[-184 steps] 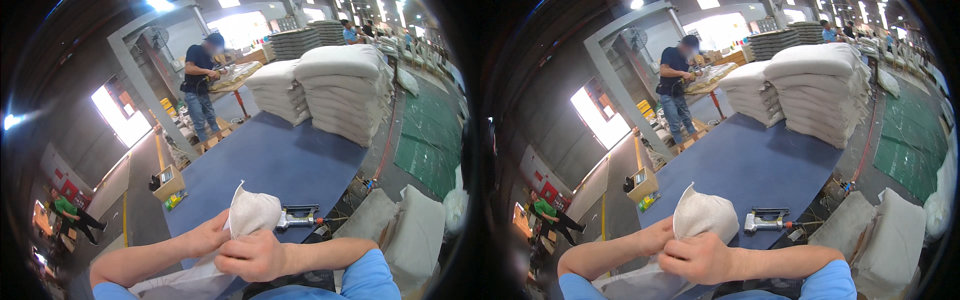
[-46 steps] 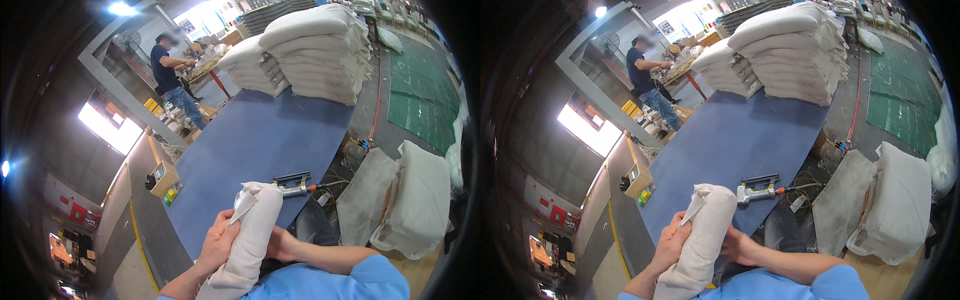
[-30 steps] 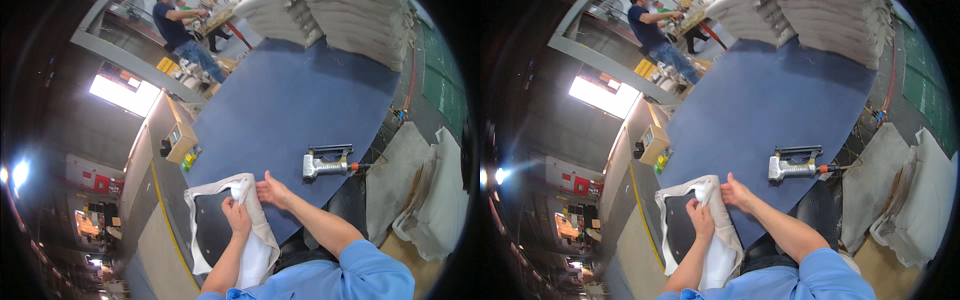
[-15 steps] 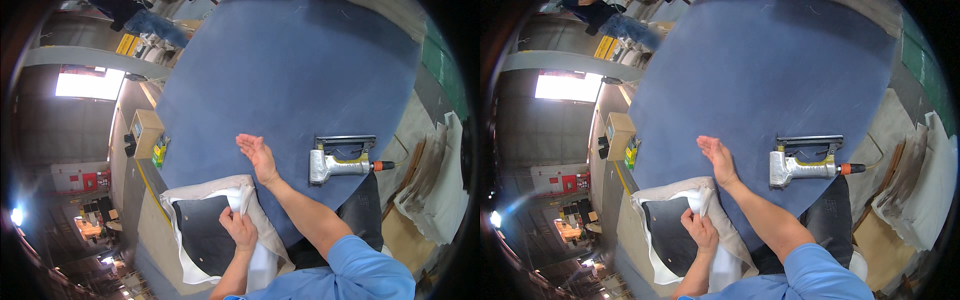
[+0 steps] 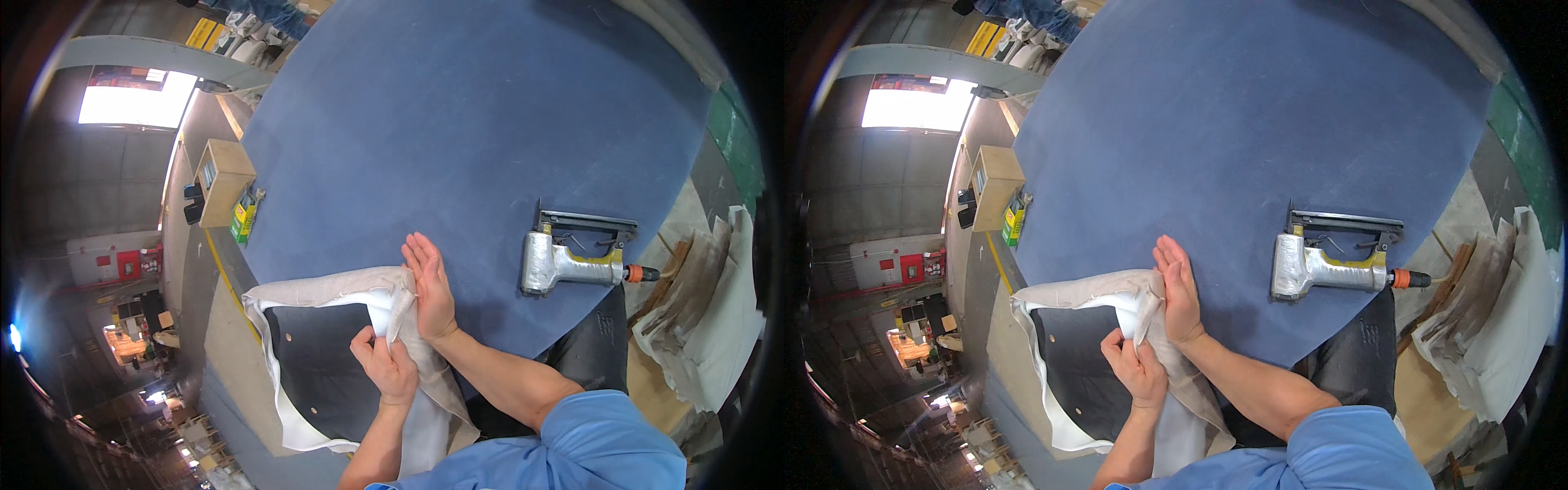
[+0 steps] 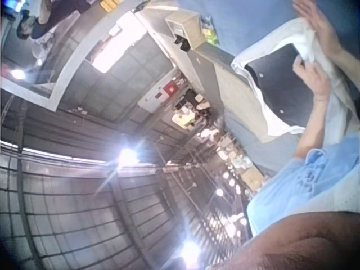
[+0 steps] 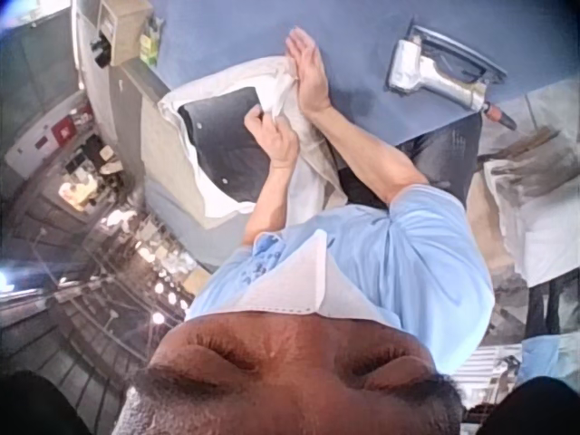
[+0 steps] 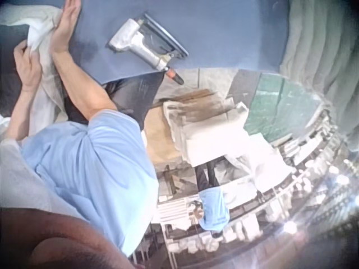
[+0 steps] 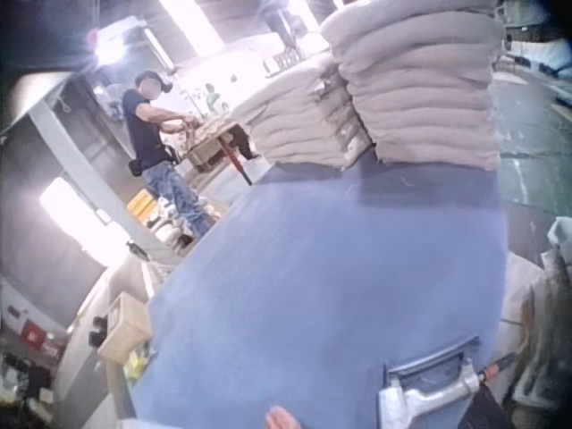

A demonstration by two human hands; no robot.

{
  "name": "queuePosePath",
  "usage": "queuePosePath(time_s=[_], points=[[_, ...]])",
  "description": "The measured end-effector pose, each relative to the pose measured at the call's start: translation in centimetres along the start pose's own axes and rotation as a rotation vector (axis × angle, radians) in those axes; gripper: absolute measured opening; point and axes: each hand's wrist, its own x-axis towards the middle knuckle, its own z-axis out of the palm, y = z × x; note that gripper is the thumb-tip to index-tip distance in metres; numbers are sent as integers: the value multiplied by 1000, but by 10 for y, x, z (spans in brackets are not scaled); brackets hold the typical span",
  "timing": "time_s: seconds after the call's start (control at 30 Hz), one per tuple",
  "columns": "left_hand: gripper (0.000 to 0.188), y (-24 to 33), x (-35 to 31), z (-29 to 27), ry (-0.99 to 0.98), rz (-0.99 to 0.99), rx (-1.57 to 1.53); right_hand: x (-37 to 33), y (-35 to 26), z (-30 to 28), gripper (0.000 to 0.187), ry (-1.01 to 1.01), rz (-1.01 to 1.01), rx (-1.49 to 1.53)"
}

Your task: The person wraps a white fabric cover around a black cushion base, folds the edges, and secures them with a staple gun. They repeatedly adjust and staple the fabric to ensure a tight fit, then place the finished cushion on a stack.

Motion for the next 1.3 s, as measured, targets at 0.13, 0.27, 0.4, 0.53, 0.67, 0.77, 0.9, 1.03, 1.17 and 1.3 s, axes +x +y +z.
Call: queuePosePath(time_s=[0.13,0.27,0.4,0.53,0.67,0.77,0.9,1.03,1.17,1.3], points=[[12,0,1,-1,9,26,-4,-20,4,-3,69,19,-13,9],[10,-4,-1,0,22,9,-18,-35,3,-12,75,-46,57,-137],[11,-6,-1,-1,21,28,5,-15,-6,-5,74,-35,-13,-78],[13,-2,3,-1,28,36,7,17,-9,8,73,-11,-92,-169],[13,-3,1,-2,26,25,7,-8,-2,5,71,29,-78,-174],[14,-5,-1,-2,22,24,21,-27,1,3,70,26,-49,-283],[17,-5,0,1,36,20,17,-49,-1,0,74,-43,-76,-529],[19,-7,0,0,50,45,30,-71,-4,-1,81,-112,-67,-693],[22,-6,4,0,54,66,19,-94,-7,-8,80,-168,-47,-876],[21,-8,4,1,48,76,9,-104,-40,-24,77,-286,69,-954]])
